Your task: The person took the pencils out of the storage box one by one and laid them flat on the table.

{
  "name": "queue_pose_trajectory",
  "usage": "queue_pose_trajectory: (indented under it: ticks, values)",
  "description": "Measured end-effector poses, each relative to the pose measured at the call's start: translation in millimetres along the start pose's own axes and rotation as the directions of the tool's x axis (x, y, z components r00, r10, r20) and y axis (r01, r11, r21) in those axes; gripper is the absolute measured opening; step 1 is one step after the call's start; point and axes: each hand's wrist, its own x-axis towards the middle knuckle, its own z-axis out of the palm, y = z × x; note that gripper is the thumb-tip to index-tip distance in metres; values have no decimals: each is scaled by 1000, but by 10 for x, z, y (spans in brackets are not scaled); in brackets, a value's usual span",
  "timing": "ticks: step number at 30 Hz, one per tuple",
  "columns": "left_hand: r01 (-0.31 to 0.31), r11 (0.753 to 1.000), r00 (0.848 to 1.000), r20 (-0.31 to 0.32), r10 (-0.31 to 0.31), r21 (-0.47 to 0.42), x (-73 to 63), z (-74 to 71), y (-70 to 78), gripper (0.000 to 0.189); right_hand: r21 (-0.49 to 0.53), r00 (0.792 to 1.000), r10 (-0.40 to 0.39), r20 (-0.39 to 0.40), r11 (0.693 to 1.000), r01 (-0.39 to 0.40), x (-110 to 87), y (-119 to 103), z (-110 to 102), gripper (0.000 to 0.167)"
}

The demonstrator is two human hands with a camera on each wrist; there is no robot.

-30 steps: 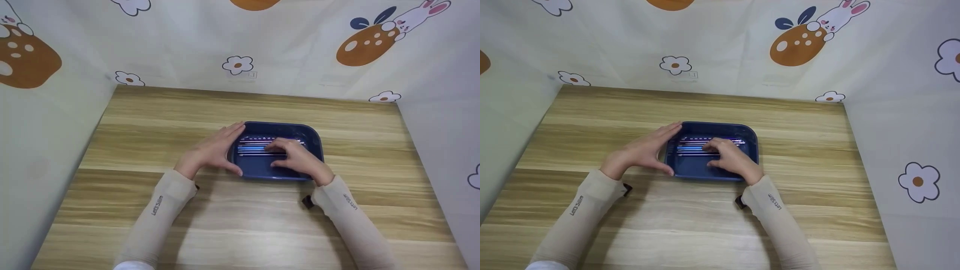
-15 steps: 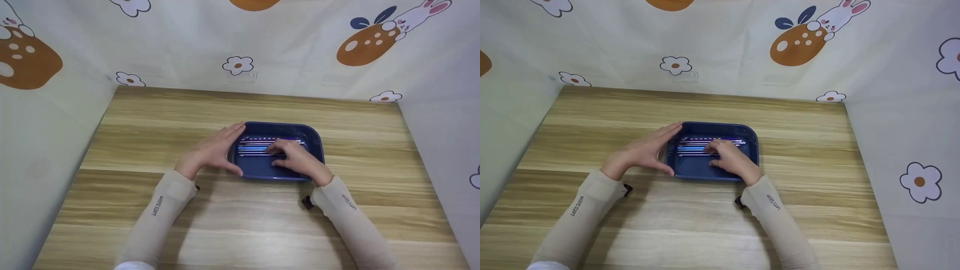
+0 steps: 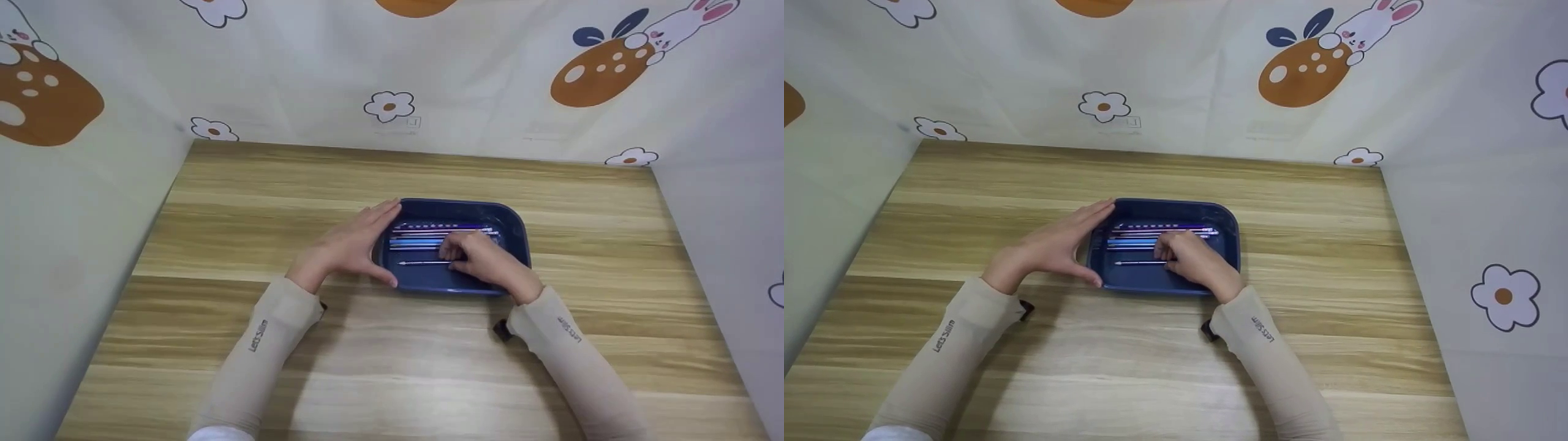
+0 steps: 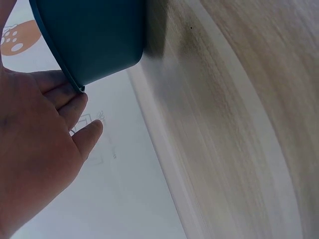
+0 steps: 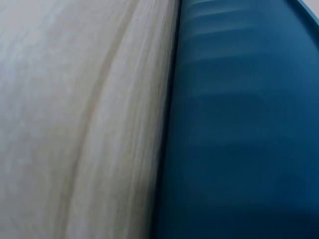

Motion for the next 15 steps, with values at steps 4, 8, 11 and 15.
queue_pose_trajectory:
  ticks: [4,8,11,15]
  values:
    - [-4,1000,1000,-5,4,-7,-2,6,-3,135,7,1000,4,17,1000,-4,1,2,4,17]
    - [-10,1000,1000,-14,10,-11,-1,14,-11,135,8,1000,5,26,1000,-5,0,6,11,19]
    - [-11,1000,1000,-13,11,-12,1,17,-14,135,13,999,-1,33,1000,1,-6,13,17,19]
    - [-4,1000,1000,-3,4,-12,2,3,-8,135,22,999,-14,36,1000,13,-10,18,22,18]
